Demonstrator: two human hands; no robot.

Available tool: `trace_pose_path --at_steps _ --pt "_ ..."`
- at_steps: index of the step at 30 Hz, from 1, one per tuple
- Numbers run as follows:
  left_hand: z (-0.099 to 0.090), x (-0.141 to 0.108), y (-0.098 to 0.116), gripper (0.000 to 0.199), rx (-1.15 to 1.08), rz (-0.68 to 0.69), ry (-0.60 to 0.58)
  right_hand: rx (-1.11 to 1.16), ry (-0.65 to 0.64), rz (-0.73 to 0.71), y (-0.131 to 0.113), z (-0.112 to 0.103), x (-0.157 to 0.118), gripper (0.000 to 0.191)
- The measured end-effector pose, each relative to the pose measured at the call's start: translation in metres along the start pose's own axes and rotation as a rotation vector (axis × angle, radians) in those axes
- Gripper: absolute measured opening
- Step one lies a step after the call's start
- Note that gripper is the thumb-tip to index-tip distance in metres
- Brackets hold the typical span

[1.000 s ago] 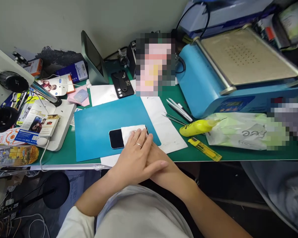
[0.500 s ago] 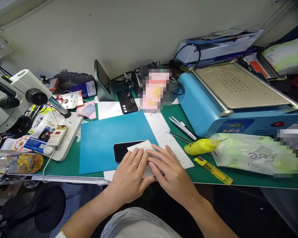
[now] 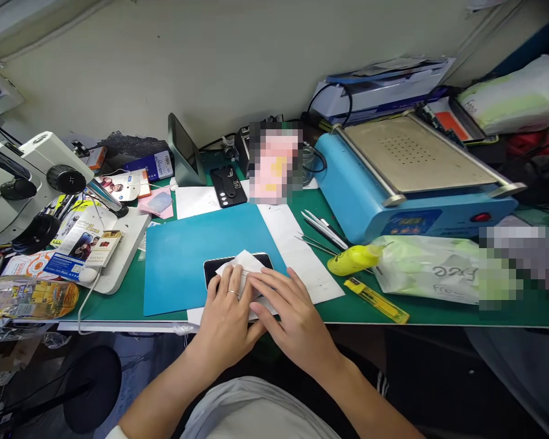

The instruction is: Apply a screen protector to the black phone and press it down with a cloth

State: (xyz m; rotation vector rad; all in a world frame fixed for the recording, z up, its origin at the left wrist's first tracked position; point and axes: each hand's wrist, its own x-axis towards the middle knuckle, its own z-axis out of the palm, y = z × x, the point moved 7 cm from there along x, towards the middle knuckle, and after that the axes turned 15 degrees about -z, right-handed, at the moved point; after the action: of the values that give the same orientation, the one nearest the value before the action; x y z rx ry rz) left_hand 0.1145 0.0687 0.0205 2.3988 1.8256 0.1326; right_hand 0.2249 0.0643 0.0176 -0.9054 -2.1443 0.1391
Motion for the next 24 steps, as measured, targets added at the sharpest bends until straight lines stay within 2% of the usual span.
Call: trace_pose_path --at_steps 6,9,13,19,24 --pt "-0.008 0.013 0.006 0.065 0.000 0.058 0.006 0.030 -0.129 0.036 -0.003 0.011 0.005 0.073" --pt "-0.001 0.018 0.010 0.066 0.026 0.139 0.003 0.029 -0.143 0.084 -0.002 0.012 -0.001 0.081" --pt "0.013 0.022 0.005 0.074 0.042 0.158 -0.043 0.024 -0.143 0.096 0.000 0.010 -0.010 0.087" --pt "0.003 0.021 -0.002 0.080 -0.009 0.219 -0.024 0.053 -0.050 0.149 0.014 0.003 -0.029 0.082" --pt "-0.007 0.024 -0.006 0.072 0.008 0.417 -0.072 0.084 -0.029 0.192 0.018 0.003 -0.035 0.077"
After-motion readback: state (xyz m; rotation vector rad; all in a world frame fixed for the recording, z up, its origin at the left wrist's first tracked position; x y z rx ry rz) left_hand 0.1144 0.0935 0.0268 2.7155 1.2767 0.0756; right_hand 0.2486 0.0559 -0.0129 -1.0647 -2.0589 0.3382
